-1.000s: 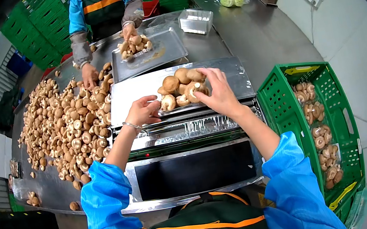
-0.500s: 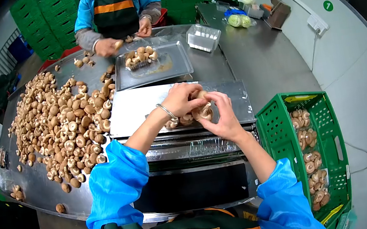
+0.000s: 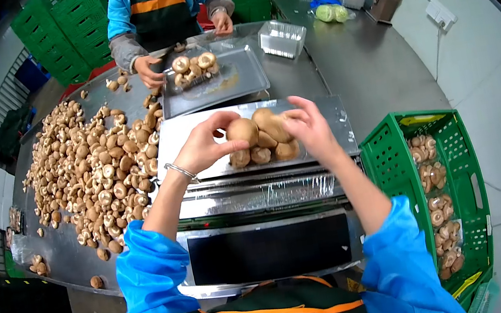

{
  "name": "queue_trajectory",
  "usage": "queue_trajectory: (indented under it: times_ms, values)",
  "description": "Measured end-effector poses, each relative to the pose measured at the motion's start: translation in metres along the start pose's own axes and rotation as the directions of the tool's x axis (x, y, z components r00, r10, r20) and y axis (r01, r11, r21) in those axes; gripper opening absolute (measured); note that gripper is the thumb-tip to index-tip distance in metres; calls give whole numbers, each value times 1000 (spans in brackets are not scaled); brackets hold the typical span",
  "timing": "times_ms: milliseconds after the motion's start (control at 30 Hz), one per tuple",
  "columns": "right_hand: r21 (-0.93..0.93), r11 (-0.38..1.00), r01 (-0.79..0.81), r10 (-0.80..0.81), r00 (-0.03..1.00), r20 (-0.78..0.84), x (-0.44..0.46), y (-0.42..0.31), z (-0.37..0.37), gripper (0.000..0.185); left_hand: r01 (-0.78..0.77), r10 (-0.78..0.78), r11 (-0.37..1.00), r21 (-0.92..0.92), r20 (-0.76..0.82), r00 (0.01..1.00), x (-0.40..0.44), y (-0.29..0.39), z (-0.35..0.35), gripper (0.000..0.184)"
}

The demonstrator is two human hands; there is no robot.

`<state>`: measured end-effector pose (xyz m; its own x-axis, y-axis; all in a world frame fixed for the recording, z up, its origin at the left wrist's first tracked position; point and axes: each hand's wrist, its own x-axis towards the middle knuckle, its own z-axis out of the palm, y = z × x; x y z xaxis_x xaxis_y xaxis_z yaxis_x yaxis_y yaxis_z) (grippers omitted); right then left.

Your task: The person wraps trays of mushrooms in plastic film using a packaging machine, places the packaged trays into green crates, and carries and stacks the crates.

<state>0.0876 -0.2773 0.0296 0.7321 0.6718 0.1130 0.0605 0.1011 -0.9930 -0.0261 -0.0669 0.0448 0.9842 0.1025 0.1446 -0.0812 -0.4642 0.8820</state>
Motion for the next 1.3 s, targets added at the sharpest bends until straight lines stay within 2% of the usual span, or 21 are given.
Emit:
queue_trajectory:
  times_ms: [33,67,133,267,300,333,400,433,533,667,733,767,833,933,1000,1067,1100,1133,1200,1233,1300]
  values:
    - [-155,985,-76,93,990,106,12,6,-4,50,-69,81,959,276,-32,996,-6,-16,12,50]
    - [-407,913,29,4,997,81,14,22,-9,49,-128,178,831,541,-40,983,-13,-32,24,49]
    - [-813,546,199,-208,973,99,28,33,-12,46,-76,142,838,540,-82,987,-25,-33,29,57]
    - [-696,573,433,-441,878,183,16,20,-2,38,-85,192,868,489,-173,966,-25,-39,25,85]
    - [-646,631,430,-289,903,319,21,32,-7,37,-88,169,898,432,-152,974,-19,-43,27,85]
    - [-618,725,305,-203,952,231,14,38,-2,35,-70,109,921,384,-80,991,-13,-54,32,82]
    - [-671,655,347,-227,937,264,12,48,-16,34,-115,99,894,433,61,993,-7,-63,35,78]
    - [-701,640,316,-149,945,290,7,42,-19,36,-146,140,942,303,41,989,-9,-54,38,72]
    - [-717,661,221,-151,975,162,-1,37,-5,42,-133,170,906,401,-56,984,-8,-58,51,67]
    - [-762,566,315,-388,917,90,-8,49,-11,59,-83,172,889,450,-161,972,-26,-39,51,66]
    - [-728,665,168,-310,949,-64,-34,34,-24,66,-46,254,844,534,-322,912,-61,-25,45,65]
    - [-795,597,110,-318,942,-109,-49,26,-34,56,-5,251,833,553,-369,895,-84,-14,36,62]
    - [-956,276,-104,-246,953,-175,-89,28,-66,26,257,196,595,762,-447,873,-131,-6,24,36]
    - [-983,19,-182,-79,980,-183,-117,33,-53,34,426,-100,379,821,-422,901,-153,-18,27,32]
    - [-988,66,-137,-55,988,-141,-106,38,-36,36,413,-57,396,820,-427,903,-140,-35,34,34]
    - [-989,142,-49,-91,994,-63,-97,57,-37,33,366,-77,618,696,-410,909,-129,-47,35,30]
    - [-925,365,-108,-1,993,-116,-99,55,-42,32,324,-46,695,642,-409,911,-126,-58,32,25]
    - [-810,558,-181,104,984,-148,-104,47,-48,30,382,-197,838,390,-435,878,-128,-52,26,25]
    - [-363,817,-449,423,893,-153,-127,22,-53,25,412,-383,911,33,-309,871,-150,-34,6,27]
    - [66,773,-631,634,763,-125,-143,9,-53,24,600,-658,746,-289,-183,730,-164,-18,3,27]
    - [561,544,-624,698,707,109,-173,7,-66,26,531,-710,450,-718,73,700,-199,-19,10,24]
